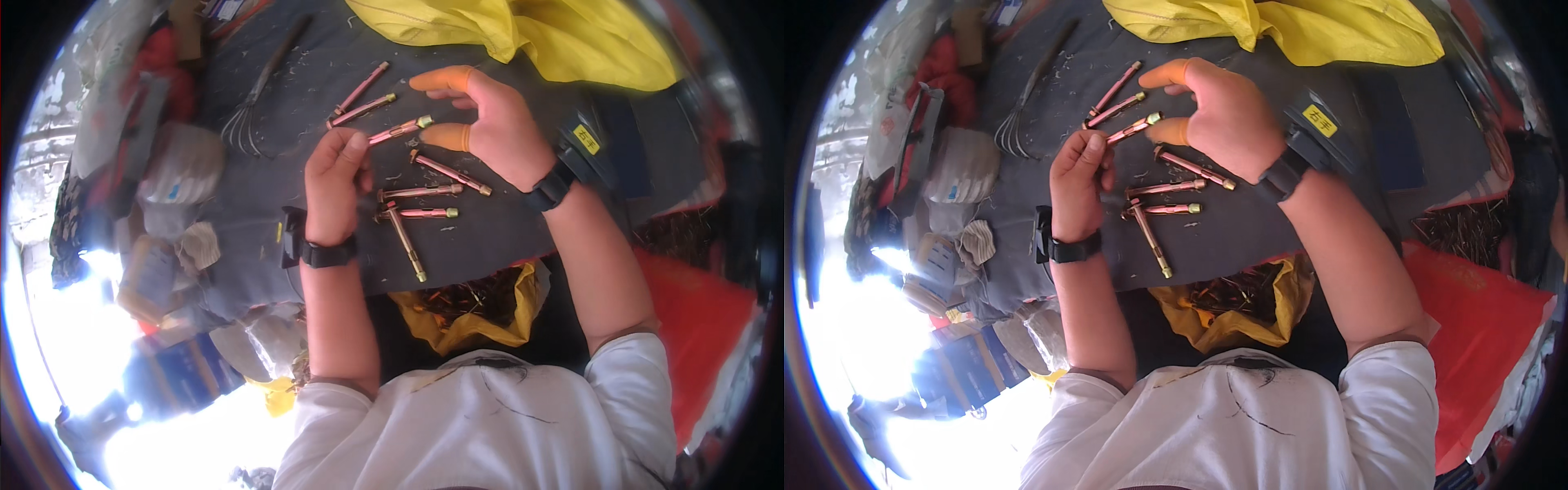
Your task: The person is assembling rubber rings onto metal bolts at a workstation.
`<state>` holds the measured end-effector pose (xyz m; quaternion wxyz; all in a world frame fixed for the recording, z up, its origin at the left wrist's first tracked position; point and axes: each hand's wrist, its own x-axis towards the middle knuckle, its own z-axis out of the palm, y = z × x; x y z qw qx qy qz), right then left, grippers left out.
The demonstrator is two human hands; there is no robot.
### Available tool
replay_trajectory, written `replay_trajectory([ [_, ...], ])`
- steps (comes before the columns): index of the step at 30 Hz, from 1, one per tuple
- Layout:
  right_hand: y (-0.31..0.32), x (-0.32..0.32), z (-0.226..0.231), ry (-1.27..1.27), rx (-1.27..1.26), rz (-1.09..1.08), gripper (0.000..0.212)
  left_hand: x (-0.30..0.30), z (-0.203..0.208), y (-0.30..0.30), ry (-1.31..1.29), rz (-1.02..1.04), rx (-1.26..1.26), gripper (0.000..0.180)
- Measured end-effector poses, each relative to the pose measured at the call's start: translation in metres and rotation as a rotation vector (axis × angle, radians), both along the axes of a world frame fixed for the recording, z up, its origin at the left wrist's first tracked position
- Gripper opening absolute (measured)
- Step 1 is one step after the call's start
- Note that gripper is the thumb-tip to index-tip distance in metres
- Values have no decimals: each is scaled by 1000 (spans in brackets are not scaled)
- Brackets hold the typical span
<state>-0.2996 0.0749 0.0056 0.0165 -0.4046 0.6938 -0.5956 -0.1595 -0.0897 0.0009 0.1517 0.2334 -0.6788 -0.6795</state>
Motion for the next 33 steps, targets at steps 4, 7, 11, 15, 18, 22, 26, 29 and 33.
replay_trajectory([
  [4, 5, -3, -2, -305, 208, 106, 20, 0, 1, 1, -25, -16, 8, 18],
  [7, 0, -1, -3, -199, 80, 90, 19, -1, -1, 0, -15, -37, -25, 18],
  [11, -1, -3, -7, 61, 77, 23, 18, 0, 0, -2, -6, -4, 34, 17],
  [15, 2, -1, 1, -88, 399, 33, 19, 0, 0, -2, 4, -22, 21, 18],
  [18, 1, 1, -7, -206, 62, 46, 21, 0, 1, -2, -1, -10, 40, 18],
  [22, 1, 0, -6, -278, 150, 98, 20, 2, -1, -5, -6, -6, 35, 18],
  [26, -1, 1, -5, -323, 108, 128, 18, 3, -1, -6, 3, -24, 27, 18],
  [29, 2, -1, -6, -365, 168, 166, 21, 2, -1, -4, -7, -26, 32, 18],
  [33, 6, -3, -4, -298, 142, 142, 22, -1, -1, -1, -6, -28, 36, 18],
])
